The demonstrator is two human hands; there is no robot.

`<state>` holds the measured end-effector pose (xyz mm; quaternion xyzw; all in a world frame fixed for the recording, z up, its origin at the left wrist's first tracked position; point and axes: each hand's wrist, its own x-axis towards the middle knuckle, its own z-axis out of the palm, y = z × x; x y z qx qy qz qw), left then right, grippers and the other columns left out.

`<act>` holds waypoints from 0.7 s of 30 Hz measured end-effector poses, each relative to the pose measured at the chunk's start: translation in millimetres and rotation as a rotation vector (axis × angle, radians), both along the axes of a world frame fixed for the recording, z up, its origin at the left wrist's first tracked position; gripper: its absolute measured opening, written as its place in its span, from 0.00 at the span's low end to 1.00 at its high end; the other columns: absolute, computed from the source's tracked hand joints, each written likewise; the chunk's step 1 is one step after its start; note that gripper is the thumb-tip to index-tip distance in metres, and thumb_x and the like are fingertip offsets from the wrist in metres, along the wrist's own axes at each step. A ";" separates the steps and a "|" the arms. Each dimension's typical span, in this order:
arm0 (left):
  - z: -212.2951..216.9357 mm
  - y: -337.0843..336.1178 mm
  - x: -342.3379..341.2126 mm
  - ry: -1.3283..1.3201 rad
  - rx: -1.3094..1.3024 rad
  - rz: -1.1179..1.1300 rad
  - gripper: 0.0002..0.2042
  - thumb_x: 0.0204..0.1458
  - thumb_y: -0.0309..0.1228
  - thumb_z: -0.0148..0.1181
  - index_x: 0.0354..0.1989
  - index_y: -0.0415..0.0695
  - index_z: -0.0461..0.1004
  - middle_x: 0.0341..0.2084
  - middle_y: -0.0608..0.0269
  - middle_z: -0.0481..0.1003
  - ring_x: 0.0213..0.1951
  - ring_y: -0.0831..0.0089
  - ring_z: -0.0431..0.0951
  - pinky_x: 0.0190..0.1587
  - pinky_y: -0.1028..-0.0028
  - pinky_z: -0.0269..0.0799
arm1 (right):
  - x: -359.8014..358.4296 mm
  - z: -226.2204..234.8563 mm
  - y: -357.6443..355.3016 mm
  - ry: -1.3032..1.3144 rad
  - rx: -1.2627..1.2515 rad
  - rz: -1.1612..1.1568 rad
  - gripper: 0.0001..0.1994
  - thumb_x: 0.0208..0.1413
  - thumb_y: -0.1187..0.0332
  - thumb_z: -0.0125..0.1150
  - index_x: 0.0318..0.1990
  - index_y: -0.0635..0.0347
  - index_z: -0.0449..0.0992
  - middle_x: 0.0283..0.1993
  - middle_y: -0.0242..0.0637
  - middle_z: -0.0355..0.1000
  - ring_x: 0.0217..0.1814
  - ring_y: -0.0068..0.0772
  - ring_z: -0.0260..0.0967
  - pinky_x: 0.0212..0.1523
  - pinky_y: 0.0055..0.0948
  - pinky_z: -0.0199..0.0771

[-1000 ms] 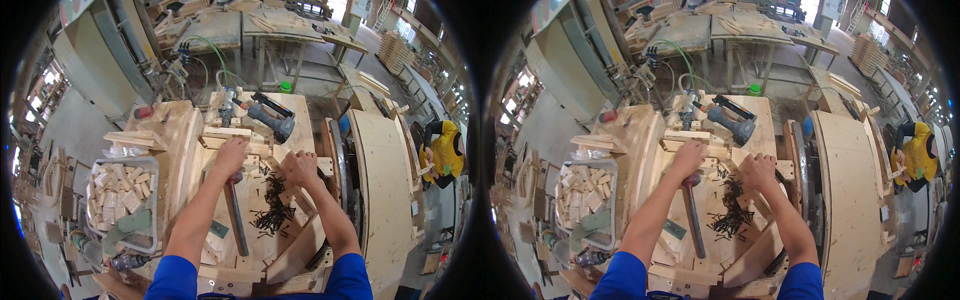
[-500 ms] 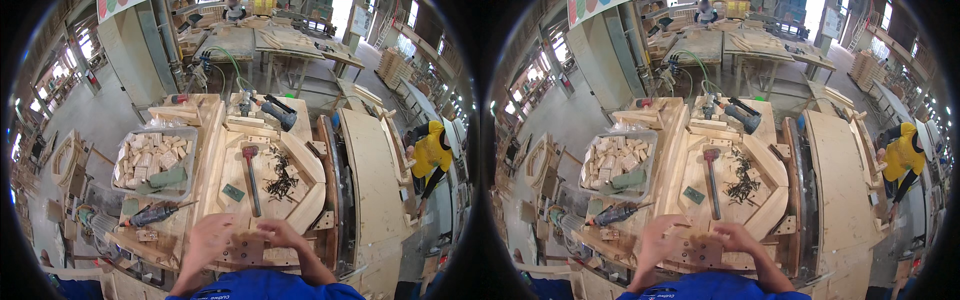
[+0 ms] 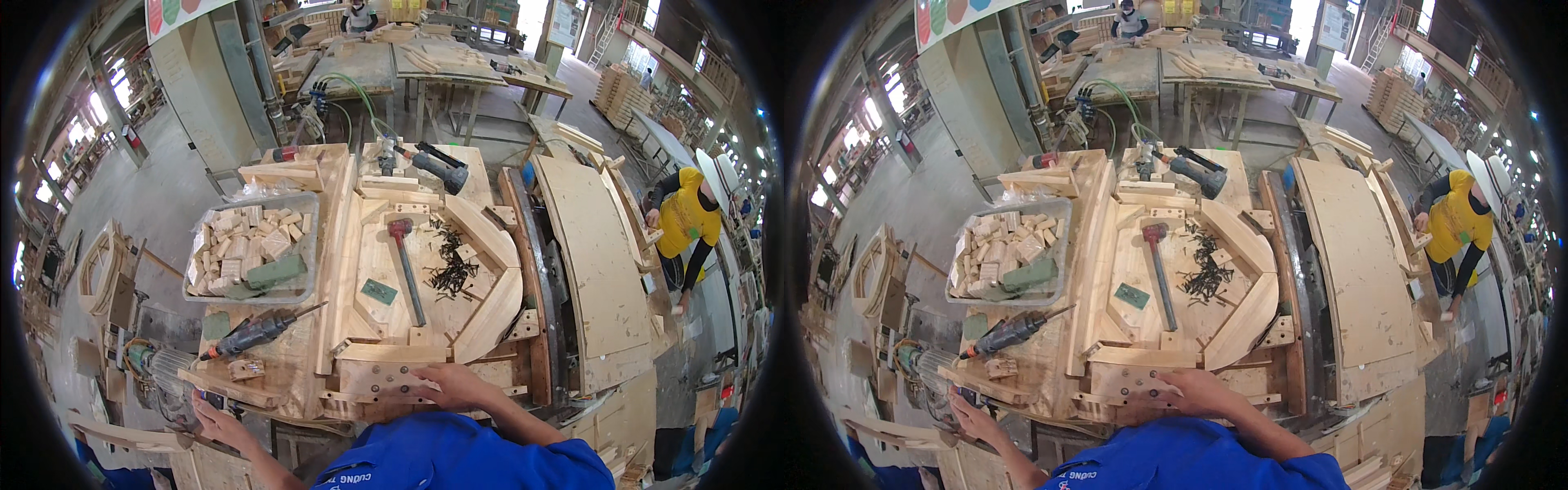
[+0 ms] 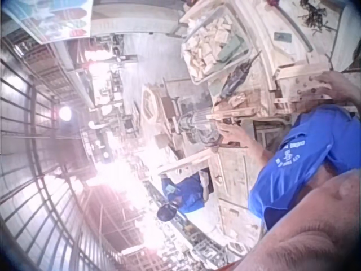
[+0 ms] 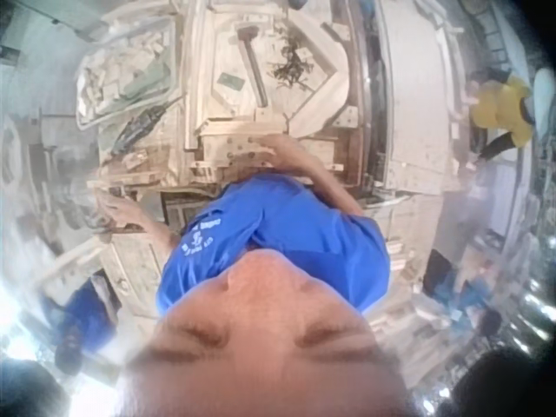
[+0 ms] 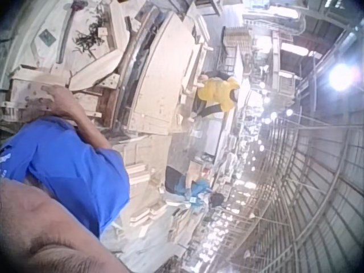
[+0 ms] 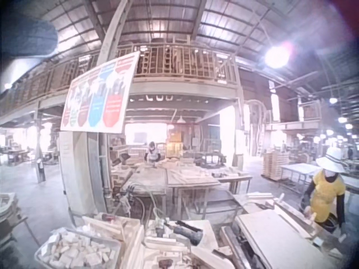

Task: The person assembles a wooden chair frame by joining curved and straight wooden pieces. They use a hammer to fit joints, a drill to drive screws, and a nail gun to fasten components together. The person repeatedly aligns parts, secures them, and moves the assembled frame aside.

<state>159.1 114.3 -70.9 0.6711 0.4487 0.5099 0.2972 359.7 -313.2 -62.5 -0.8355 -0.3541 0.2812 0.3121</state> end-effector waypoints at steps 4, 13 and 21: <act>-17.8 -5.5 7.0 -0.052 -0.008 0.044 0.29 0.77 0.46 0.37 0.68 0.30 0.68 0.66 0.43 0.71 0.69 0.53 0.68 0.72 0.58 0.61 | -8.5 -5.9 -3.8 0.005 -0.062 0.034 0.25 0.67 0.54 0.60 0.66 0.57 0.73 0.57 0.54 0.77 0.57 0.59 0.76 0.57 0.49 0.77; -48.3 13.0 -20.8 -0.446 -0.532 0.086 0.32 0.76 0.52 0.39 0.73 0.35 0.62 0.60 0.54 0.74 0.46 0.71 0.73 0.47 0.70 0.68 | -12.3 -10.0 -0.9 -0.031 -0.104 0.072 0.27 0.66 0.51 0.61 0.67 0.56 0.74 0.53 0.52 0.78 0.54 0.58 0.77 0.53 0.49 0.79; -9.1 -4.0 -5.2 -0.811 -0.528 -0.086 0.36 0.74 0.56 0.35 0.78 0.39 0.56 0.64 0.58 0.72 0.52 0.77 0.69 0.51 0.75 0.61 | -5.4 -1.7 12.3 0.004 -0.110 0.155 0.26 0.68 0.52 0.57 0.66 0.55 0.73 0.55 0.54 0.77 0.55 0.60 0.77 0.55 0.51 0.77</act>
